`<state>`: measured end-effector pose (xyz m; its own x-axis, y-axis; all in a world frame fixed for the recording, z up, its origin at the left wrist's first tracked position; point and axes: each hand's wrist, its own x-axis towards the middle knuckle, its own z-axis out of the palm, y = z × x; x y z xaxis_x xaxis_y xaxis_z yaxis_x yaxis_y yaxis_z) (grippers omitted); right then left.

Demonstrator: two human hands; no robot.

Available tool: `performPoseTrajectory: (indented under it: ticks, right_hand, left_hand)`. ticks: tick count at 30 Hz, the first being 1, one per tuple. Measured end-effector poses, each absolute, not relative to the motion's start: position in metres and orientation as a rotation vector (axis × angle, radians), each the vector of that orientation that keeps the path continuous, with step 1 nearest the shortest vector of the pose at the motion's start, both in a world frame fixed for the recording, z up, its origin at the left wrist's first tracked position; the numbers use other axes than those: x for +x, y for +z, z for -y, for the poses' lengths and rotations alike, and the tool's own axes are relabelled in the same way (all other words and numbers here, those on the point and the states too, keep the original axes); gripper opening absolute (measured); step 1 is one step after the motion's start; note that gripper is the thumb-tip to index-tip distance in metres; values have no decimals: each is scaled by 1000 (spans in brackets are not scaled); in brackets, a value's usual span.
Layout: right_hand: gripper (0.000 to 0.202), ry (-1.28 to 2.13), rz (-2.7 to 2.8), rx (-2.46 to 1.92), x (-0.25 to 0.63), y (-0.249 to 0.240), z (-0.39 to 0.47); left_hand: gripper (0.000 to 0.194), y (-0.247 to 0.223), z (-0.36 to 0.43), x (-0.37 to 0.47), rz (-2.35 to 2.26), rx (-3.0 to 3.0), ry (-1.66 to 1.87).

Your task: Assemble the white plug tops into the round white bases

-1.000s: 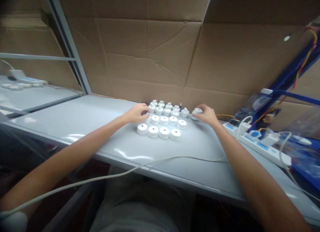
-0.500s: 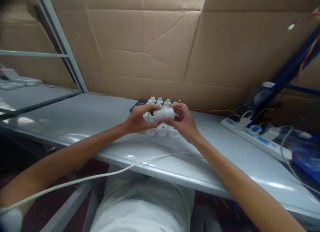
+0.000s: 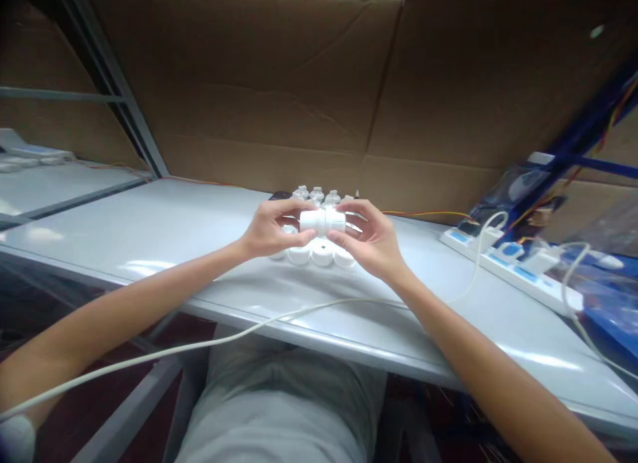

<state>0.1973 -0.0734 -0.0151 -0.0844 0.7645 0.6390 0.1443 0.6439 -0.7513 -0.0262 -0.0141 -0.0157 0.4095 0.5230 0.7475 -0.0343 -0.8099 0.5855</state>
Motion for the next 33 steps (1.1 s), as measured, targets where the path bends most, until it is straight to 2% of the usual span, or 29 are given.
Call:
performPoseTrajectory:
  ticks: [23,33]
  right_hand:
    - [56,620,1602,-812,192,-14,82]
    - [51,643,1613,-777,194,-18,81]
  left_hand:
    - [39,-14,16,-26,-456,2120,1375]
    - [42,-16,17,-27,-457,2090,1320]
